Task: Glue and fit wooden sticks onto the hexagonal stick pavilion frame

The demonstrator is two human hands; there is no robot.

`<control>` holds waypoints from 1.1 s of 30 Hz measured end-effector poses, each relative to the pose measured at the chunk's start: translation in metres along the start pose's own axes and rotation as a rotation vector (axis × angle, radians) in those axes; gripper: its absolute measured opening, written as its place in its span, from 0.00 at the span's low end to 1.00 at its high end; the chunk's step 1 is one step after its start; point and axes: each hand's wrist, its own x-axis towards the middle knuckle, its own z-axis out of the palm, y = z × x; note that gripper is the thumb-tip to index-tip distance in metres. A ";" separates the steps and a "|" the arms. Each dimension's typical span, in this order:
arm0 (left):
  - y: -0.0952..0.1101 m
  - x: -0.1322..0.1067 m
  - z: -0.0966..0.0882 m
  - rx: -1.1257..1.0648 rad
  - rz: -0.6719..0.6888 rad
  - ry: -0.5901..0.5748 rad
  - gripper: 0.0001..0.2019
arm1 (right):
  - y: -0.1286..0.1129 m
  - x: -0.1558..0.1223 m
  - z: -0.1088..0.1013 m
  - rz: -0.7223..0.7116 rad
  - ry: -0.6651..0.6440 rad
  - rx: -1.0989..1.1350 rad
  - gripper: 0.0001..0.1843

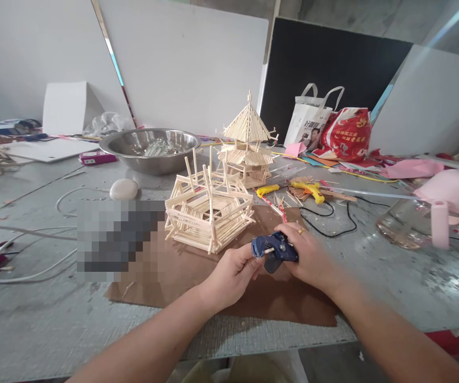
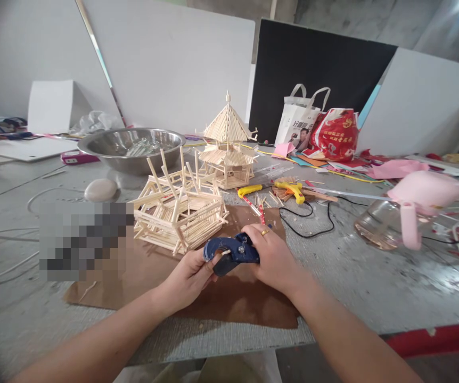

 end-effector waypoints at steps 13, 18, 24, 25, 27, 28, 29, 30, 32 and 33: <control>0.002 0.000 -0.001 -0.050 -0.031 0.008 0.18 | -0.002 -0.003 0.003 -0.026 0.101 -0.044 0.20; 0.005 0.000 -0.001 -0.049 -0.024 0.006 0.18 | -0.001 -0.004 0.004 -0.002 0.096 -0.086 0.18; 0.006 0.001 0.000 -0.044 -0.030 0.032 0.16 | -0.002 -0.004 0.004 0.040 0.049 -0.107 0.17; 0.006 0.001 0.000 -0.040 -0.035 0.038 0.16 | -0.002 -0.004 0.004 0.050 0.038 -0.110 0.16; 0.006 0.002 0.000 -0.025 -0.047 0.051 0.16 | -0.002 -0.004 0.004 0.061 0.026 -0.112 0.16; 0.006 0.002 0.000 -0.016 -0.054 0.057 0.16 | -0.002 -0.004 0.004 0.063 0.024 -0.112 0.16; 0.006 0.002 0.000 -0.007 -0.061 0.061 0.16 | -0.001 -0.005 0.005 0.066 0.021 -0.114 0.16; 0.007 0.002 -0.001 0.002 -0.068 0.063 0.16 | -0.001 -0.005 0.005 0.070 0.018 -0.116 0.16; 0.007 0.002 -0.001 0.025 -0.078 0.063 0.15 | -0.001 -0.005 0.005 0.079 0.012 -0.120 0.17; 0.007 0.002 -0.001 0.036 -0.085 0.065 0.14 | -0.001 -0.005 0.005 0.083 0.009 -0.122 0.17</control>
